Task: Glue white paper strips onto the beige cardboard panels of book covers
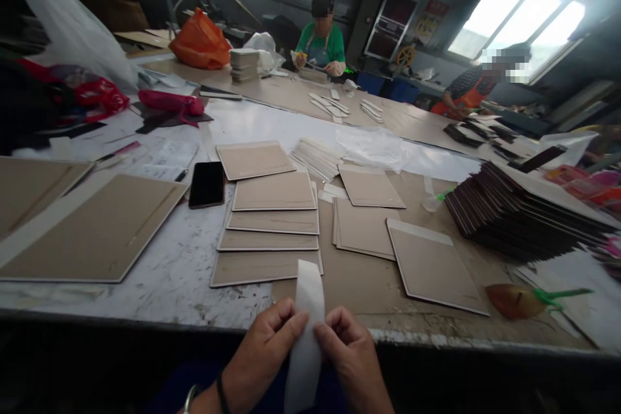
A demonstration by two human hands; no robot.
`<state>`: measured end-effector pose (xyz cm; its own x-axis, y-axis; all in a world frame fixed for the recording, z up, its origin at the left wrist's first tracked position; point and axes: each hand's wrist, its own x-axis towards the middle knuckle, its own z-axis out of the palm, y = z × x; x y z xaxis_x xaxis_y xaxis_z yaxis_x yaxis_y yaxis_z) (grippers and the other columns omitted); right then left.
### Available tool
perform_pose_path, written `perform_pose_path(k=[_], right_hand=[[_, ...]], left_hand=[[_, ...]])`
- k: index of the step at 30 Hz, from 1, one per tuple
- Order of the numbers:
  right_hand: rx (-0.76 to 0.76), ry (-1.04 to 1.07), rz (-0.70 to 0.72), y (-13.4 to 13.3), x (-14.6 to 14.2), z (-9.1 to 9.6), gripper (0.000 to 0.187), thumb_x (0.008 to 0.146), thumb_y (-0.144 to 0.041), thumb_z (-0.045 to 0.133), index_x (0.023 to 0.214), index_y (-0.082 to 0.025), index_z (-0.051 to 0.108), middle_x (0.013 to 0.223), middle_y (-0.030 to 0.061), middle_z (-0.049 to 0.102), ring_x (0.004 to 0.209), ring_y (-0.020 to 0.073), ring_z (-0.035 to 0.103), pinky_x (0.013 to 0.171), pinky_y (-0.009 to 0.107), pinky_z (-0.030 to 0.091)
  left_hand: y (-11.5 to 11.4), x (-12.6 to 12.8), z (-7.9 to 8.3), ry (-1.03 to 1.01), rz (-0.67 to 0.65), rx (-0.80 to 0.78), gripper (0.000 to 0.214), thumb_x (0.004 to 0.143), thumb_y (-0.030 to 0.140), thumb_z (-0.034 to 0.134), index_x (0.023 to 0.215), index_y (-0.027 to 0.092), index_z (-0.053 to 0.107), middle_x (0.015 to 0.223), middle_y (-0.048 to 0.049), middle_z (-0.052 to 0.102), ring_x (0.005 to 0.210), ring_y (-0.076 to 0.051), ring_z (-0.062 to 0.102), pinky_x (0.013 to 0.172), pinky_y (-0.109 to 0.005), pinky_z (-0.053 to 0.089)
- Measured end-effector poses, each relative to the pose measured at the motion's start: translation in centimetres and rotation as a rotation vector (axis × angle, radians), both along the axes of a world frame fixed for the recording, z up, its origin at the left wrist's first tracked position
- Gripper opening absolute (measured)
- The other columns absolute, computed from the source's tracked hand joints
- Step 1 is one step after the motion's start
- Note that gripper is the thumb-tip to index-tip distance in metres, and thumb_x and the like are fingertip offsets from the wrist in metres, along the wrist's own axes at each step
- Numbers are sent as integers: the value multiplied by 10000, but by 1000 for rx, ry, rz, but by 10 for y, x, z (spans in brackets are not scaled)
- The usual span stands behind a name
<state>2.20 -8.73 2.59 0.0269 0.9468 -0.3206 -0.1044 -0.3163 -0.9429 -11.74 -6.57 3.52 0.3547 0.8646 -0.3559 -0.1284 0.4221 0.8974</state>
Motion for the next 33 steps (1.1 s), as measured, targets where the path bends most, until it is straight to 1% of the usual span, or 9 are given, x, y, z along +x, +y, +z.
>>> perform_pose_path(k=[2,6,9,13,18,21,24,27,33], right_hand=[[-27,-21,6,1,-7,2,389,654,-490,677,601,-173,458,503,-63,427,466,67,362,452,190,304],[16,-166,56,2,-14,12,360,725,-493,605,631,-161,500,515,-56,415,487,74,354,459,191,295],[34,-238,66,2,-19,14,354,750,-494,572,644,-162,513,526,-55,404,500,81,354,467,194,300],[59,-266,15,0,-29,10,340,768,-493,547,658,-174,506,534,-56,402,501,86,365,470,195,311],[118,-388,-55,-5,-41,9,336,754,-495,554,636,-183,516,534,-44,416,506,96,381,465,199,311],[94,-319,-62,-5,-45,9,347,734,-518,564,658,-182,527,538,-43,441,491,92,381,462,201,308],[45,-254,-62,-3,-45,9,382,708,-544,576,620,-180,504,500,-57,406,457,81,341,440,200,279],[74,-371,-74,-3,-45,8,394,729,-538,552,573,-179,503,482,-59,359,463,84,325,450,206,275],[162,-625,-98,-1,-51,5,365,778,-512,492,615,-192,555,516,-43,412,498,106,382,491,217,307]], left_hand=[[-2,-6,-2,-27,24,-11,395,707,549,560,658,168,470,572,54,410,517,-75,354,477,-194,309],[-5,-15,-3,-88,58,-43,393,698,541,578,676,162,478,586,53,420,532,-75,358,495,-197,316],[-6,-19,-3,-127,102,-104,393,684,537,596,691,158,491,598,47,442,544,-80,375,512,-204,327],[-10,-23,-6,-152,167,-135,417,665,551,606,663,145,512,585,36,458,558,-88,386,541,-215,346],[-12,-29,-9,-128,172,-115,403,639,534,632,625,149,515,556,38,453,534,-89,385,518,-214,337],[-10,-31,-10,-98,173,-65,395,644,527,625,606,155,498,556,36,451,534,-91,385,517,-212,335],[-10,-33,-13,-62,182,-20,403,641,527,622,573,166,455,546,36,435,534,-94,376,514,-210,327],[-12,-34,-17,-65,172,-9,406,652,535,604,573,172,442,541,42,407,528,-92,352,504,-208,314],[-15,-38,-21,-93,178,-54,432,651,562,598,568,175,425,535,51,369,522,-86,323,486,-203,293]])
